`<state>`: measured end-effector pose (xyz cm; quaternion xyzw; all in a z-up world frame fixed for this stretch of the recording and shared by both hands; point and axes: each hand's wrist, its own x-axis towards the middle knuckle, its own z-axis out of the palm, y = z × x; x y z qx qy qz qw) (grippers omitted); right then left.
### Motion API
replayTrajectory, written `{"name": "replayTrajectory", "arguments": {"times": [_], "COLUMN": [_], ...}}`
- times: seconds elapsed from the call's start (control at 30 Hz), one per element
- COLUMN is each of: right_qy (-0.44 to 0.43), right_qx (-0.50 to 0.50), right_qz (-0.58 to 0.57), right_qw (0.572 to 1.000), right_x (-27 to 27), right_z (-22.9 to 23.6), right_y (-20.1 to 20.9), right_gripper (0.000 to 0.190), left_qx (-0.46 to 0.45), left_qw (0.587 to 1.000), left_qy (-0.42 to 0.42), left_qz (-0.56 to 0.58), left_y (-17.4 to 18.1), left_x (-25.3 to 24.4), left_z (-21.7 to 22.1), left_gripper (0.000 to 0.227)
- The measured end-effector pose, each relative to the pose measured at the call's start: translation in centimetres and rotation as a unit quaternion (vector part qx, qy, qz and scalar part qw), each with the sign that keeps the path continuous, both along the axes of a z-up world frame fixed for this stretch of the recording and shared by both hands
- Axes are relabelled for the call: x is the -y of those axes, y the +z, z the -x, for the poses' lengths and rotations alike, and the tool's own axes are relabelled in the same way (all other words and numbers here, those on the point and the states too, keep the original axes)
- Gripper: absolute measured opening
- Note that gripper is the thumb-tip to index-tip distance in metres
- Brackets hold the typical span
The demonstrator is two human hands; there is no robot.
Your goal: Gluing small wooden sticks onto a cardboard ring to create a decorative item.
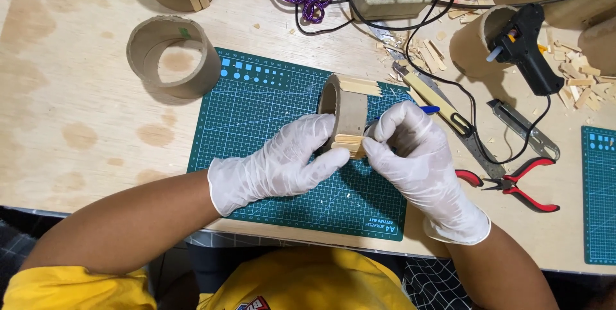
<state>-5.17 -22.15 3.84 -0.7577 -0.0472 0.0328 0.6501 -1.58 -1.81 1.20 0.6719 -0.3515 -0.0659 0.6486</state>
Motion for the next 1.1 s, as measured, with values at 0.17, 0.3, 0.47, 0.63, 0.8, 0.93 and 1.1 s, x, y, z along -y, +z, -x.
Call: {"name": "replayTrajectory", "arguments": {"times": [0.17,0.3,0.47,0.63,0.8,0.93,1.1], "right_qy": [0.003,0.011,0.019,0.000,-0.011,0.001,-0.009], "right_qx": [0.003,0.000,0.004,-0.010,-0.036,0.008,0.002], "right_qz": [0.010,-0.004,-0.004,0.004,0.008,-0.006,-0.001], "right_qw": [1.000,1.000,1.000,1.000,0.999,1.000,1.000], "right_x": [-0.1,0.1,0.2,0.7,1.2,1.3,0.9], "right_z": [-0.1,0.0,0.1,-0.4,-0.5,-0.7,-0.5], "right_y": [0.0,-0.2,-0.5,-0.6,-0.7,-1.0,-1.0], "right_gripper": [0.026,0.027,0.021,0.011,0.019,0.023,0.019], "left_qx": [0.021,0.031,0.010,-0.067,-0.082,-0.073,-0.086], "left_qw": [0.999,0.999,1.000,0.997,0.996,0.997,0.996], "left_qy": [0.025,0.029,0.001,-0.022,-0.012,-0.019,-0.019], "left_qz": [-0.008,-0.004,-0.010,0.018,0.021,0.021,0.023], "left_y": [-0.2,-0.2,1.1,0.7,-0.7,-0.4,-0.3], "left_x": [0.2,0.5,-0.1,-0.8,-0.9,-0.8,-0.6], "left_z": [0.3,0.5,0.4,-0.3,-0.6,-0.5,-0.3], "left_gripper": [0.022,0.022,0.023,0.027,0.028,0.030,0.029]}}
